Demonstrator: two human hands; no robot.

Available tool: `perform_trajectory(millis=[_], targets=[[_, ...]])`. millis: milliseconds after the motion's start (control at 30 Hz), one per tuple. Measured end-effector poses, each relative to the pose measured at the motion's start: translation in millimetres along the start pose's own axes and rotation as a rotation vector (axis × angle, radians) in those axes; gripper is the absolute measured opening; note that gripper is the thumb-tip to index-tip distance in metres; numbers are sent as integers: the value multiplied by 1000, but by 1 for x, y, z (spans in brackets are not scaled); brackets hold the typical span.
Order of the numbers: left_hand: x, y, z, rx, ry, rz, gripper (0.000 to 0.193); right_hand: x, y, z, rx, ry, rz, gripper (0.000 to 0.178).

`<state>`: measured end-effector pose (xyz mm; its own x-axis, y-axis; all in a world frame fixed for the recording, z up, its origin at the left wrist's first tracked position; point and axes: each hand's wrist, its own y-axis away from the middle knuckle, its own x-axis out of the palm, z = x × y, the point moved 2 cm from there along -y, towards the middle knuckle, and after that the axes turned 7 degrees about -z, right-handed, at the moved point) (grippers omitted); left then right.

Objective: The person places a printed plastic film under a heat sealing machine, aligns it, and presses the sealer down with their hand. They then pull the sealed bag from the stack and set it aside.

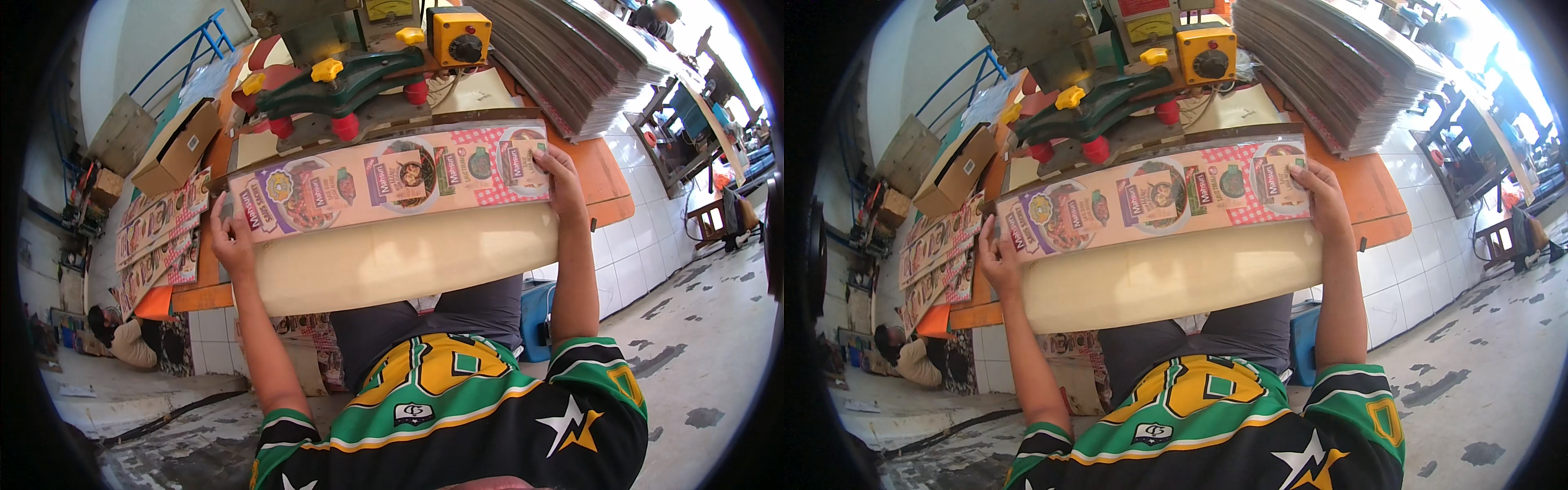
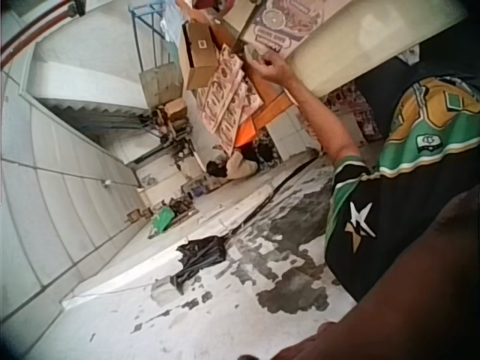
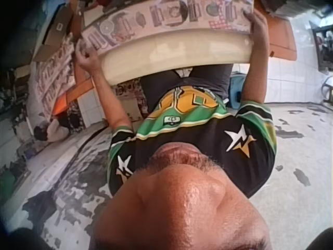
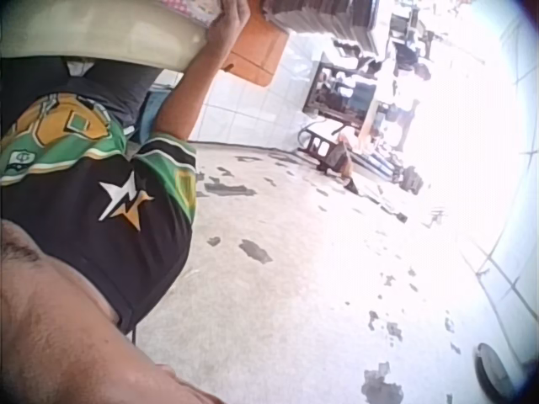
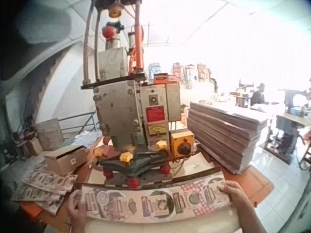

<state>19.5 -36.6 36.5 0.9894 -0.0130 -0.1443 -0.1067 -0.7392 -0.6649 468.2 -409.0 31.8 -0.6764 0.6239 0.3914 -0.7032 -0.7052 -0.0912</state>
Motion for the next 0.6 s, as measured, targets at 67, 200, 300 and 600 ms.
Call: perform_trajectory(millis=[67, 200, 300, 600], targets=[[-4, -1, 4, -39, 53, -21, 48, 1, 0, 1, -30, -14, 17, 34], [-10, -2, 14, -45, 130, -37, 52, 0, 1, -1, -90, -54, 39, 33], [-10, -2, 15, -57, 166, -42, 53, -1, 1, -1, -132, -35, 66, 33], [-15, -1, 26, -21, 82, -85, 51, -2, 1, -5, -156, -5, 60, 33]])
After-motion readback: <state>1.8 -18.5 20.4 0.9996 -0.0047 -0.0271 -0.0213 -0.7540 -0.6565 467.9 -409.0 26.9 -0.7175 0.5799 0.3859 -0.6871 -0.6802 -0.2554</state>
